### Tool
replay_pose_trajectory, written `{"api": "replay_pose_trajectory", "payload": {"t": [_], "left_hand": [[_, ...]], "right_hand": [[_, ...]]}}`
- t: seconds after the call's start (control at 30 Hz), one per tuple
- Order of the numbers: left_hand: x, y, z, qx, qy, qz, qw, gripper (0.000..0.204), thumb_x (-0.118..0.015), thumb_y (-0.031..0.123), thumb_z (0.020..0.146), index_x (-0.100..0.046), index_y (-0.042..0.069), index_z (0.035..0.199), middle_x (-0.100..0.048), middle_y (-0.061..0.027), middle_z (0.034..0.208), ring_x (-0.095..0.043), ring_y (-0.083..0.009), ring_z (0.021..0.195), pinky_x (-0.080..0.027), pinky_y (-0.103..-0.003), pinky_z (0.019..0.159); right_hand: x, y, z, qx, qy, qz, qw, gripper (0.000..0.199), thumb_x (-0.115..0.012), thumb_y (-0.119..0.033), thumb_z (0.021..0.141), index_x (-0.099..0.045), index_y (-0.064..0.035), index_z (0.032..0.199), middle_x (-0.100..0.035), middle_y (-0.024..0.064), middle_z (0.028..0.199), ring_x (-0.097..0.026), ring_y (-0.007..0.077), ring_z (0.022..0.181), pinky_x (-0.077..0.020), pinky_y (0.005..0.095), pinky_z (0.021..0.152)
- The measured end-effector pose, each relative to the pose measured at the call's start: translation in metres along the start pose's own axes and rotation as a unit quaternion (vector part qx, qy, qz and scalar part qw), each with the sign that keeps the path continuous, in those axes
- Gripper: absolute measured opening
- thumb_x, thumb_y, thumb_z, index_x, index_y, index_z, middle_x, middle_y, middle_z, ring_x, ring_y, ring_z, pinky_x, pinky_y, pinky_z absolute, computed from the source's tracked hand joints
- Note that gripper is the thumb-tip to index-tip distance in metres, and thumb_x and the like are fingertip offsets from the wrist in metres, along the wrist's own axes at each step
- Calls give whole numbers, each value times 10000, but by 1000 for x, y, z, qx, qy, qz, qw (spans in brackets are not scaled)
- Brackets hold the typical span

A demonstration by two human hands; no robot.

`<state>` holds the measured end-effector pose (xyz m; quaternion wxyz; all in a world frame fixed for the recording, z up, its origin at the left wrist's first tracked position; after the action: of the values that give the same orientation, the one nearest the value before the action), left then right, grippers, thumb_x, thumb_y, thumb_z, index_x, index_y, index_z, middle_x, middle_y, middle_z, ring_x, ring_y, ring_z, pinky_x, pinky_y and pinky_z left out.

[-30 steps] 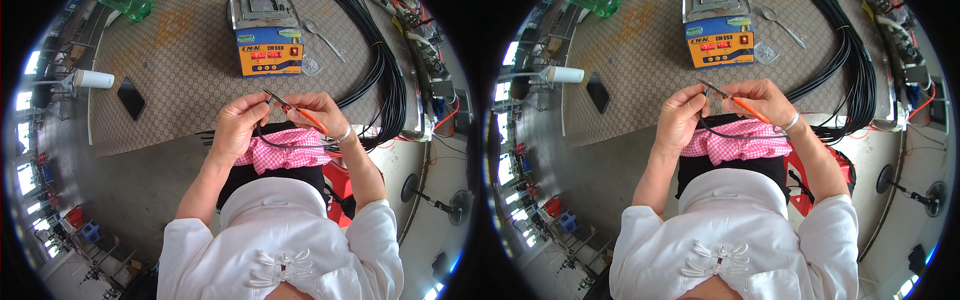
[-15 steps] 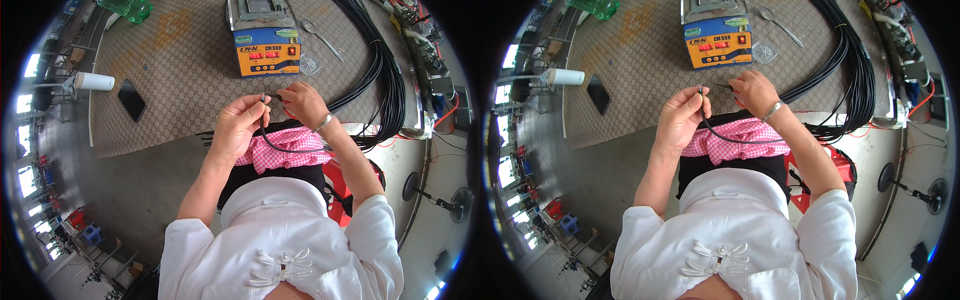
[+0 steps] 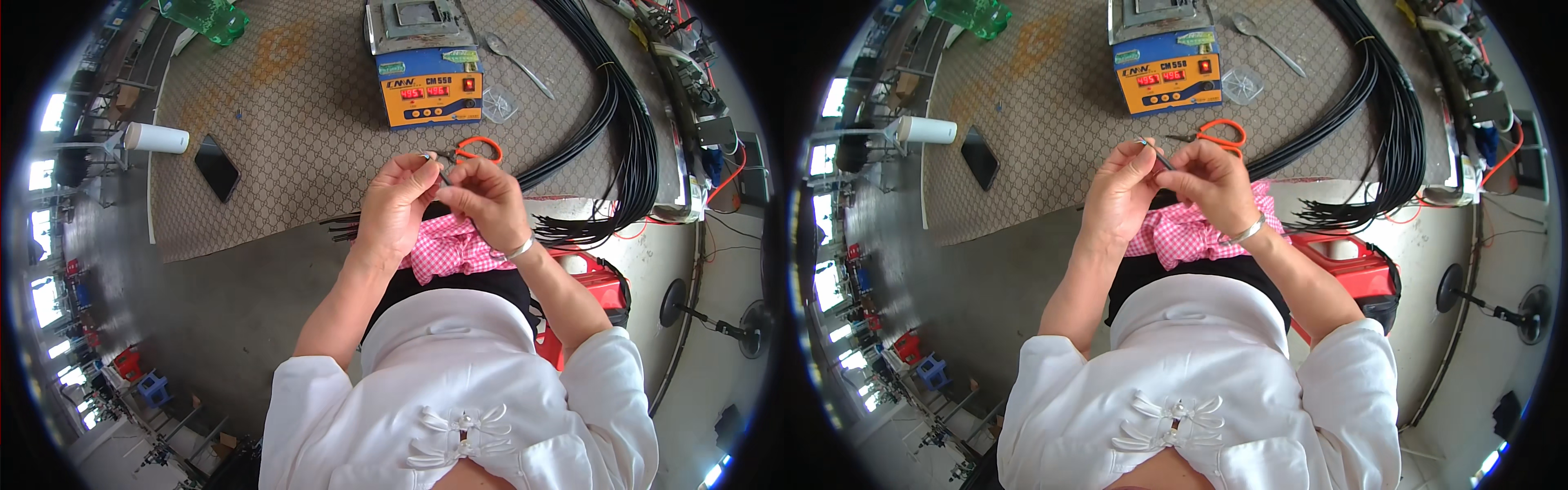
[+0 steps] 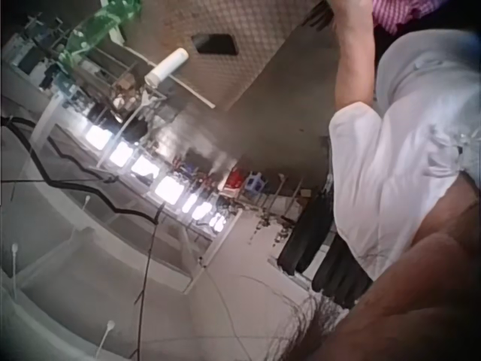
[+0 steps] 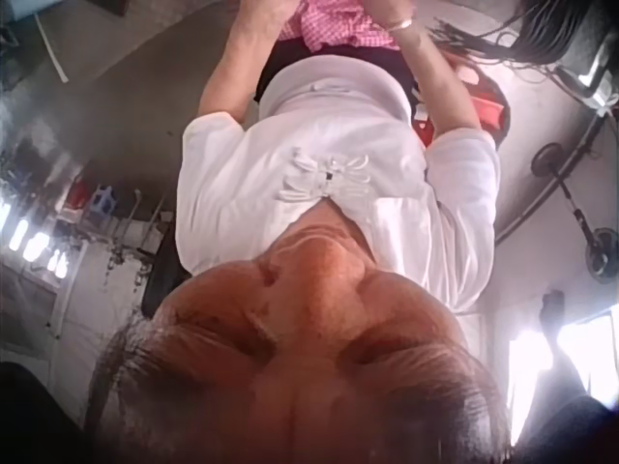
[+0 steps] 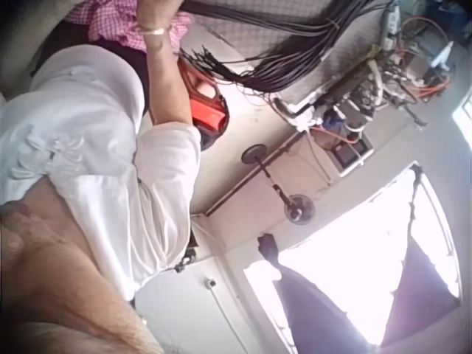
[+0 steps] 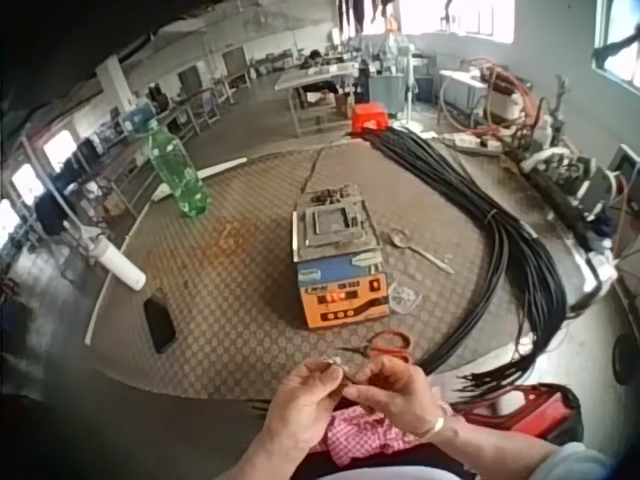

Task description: The recorder processes electrical wires by stripping ends and using a benchtop machine for assembly or testing.

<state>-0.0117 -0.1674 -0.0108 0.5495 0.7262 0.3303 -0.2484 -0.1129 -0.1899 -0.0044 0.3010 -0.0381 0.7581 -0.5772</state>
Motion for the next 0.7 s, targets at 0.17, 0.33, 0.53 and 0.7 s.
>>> {"api": "replay_pose_trajectory", "payload": {"t": [0.17,0.33,0.53,0.7], "left_hand": [[-8,1,-2,17,-1,-15,1000,197,-554,220,852,-579,58,961,-589,-29,874,-537,-125,817,-436,-282,746],[-12,1,1,37,-9,-28,999,238,-520,281,871,-569,55,926,-575,-32,823,-536,-134,781,-452,-294,726],[-10,3,6,44,-19,-37,998,196,-532,261,866,-567,68,879,-577,-25,810,-544,-133,765,-461,-292,717],[-5,2,12,47,-8,-58,997,171,-538,239,863,-572,73,889,-582,-19,813,-548,-131,776,-463,-292,730]], "right_hand": [[17,-4,-1,-48,41,22,998,116,-636,-97,788,-558,-12,780,-529,9,626,-451,55,465,-315,175,396],[16,-8,-3,-79,31,32,996,129,-631,-121,796,-563,-16,763,-529,18,622,-439,55,450,-287,174,376],[15,-10,3,-87,34,15,996,130,-623,-113,802,-560,-10,754,-523,20,624,-429,54,445,-282,173,374],[12,-9,11,-106,30,41,993,110,-625,-98,797,-567,-8,772,-522,22,626,-422,52,442,-277,171,372]]}}
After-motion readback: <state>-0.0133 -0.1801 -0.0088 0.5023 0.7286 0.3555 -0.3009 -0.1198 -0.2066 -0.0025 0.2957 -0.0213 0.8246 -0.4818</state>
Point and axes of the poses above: each hand's wrist, its own z-axis towards the middle knuckle, its own x-axis out of the back of the hand, y = z × x, the point moved 9 cm from there along z, towards the middle knuckle
